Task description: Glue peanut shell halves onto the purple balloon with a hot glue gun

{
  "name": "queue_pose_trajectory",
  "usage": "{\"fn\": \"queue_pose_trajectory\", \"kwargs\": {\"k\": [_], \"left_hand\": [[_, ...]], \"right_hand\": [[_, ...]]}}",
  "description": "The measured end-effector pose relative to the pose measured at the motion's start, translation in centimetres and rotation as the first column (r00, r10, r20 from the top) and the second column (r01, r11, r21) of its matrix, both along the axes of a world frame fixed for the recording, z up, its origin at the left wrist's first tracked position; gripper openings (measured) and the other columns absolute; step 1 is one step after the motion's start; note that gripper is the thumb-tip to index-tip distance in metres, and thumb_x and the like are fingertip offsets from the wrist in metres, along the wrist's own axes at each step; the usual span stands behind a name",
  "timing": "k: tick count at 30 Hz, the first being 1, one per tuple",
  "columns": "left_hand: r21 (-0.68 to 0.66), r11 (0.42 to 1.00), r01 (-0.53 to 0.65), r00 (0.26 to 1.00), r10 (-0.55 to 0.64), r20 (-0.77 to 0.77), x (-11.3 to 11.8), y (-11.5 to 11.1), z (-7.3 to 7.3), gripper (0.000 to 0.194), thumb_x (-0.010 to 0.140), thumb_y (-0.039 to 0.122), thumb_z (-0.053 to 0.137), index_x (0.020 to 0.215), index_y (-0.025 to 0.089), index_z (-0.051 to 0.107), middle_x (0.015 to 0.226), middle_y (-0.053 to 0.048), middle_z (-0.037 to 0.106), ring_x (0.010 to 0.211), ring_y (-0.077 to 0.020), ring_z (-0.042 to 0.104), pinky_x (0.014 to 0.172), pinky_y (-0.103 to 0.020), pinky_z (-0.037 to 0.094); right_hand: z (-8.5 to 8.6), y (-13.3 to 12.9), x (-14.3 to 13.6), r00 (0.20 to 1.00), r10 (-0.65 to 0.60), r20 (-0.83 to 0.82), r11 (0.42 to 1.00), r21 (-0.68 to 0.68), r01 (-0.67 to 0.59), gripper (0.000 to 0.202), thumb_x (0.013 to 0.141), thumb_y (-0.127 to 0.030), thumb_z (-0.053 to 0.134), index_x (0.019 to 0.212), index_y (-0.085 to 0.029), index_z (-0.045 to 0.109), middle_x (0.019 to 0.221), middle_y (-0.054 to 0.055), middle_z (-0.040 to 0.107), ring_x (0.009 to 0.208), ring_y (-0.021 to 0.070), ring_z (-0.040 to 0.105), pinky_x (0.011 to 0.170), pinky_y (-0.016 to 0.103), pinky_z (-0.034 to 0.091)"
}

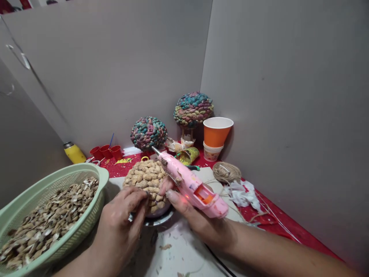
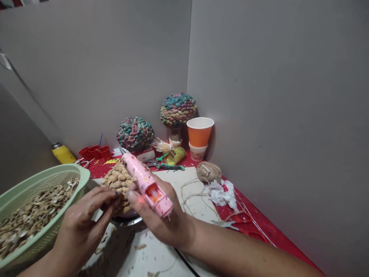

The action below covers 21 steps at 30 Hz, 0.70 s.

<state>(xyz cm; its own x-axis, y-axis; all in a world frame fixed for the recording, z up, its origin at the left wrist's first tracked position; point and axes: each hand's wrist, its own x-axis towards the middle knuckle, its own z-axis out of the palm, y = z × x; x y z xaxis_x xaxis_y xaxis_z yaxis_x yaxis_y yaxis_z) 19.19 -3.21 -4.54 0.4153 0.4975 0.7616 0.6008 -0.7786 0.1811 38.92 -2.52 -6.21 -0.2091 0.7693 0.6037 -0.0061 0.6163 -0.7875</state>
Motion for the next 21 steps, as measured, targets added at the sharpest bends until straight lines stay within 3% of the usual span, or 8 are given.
{"fn": "queue_pose_trajectory", "kwargs": {"k": [6, 21], "left_hand": [[-0.045, 0.998, 0.044, 0.999, -0.044, 0.003, -0.8, 0.0, 0.1, 0.022, 0.085, 0.005, 0.060, 0.103, 0.018, 0.062, 0.092, -0.005, 0.072, 0.085, -0.0138, 0.070, 0.076, -0.021, 0.058], [0.035, 0.999, 0.010, 0.996, -0.007, -0.090, -0.7, 0.1, -1.3, 0.029, 0.087, 0.004, 0.057, 0.114, 0.015, 0.059, 0.096, -0.010, 0.067, 0.087, -0.0174, 0.066, 0.078, -0.028, 0.059]], "right_hand": [[-0.2, 0.1, -0.1, 0.999, -0.037, 0.026, 0.999, 0.040, 0.036, 0.010, 0.094, -0.028, 0.053, 0.094, -0.020, 0.059, 0.087, 0.004, 0.061, 0.078, 0.0174, 0.061, 0.086, 0.034, 0.054], [-0.3, 0.2, 0.1, 0.987, -0.123, 0.100, 0.982, 0.157, 0.107, 0.008, 0.093, -0.023, 0.053, 0.094, -0.021, 0.060, 0.090, 0.006, 0.063, 0.087, 0.0207, 0.063, 0.087, 0.036, 0.054]]}}
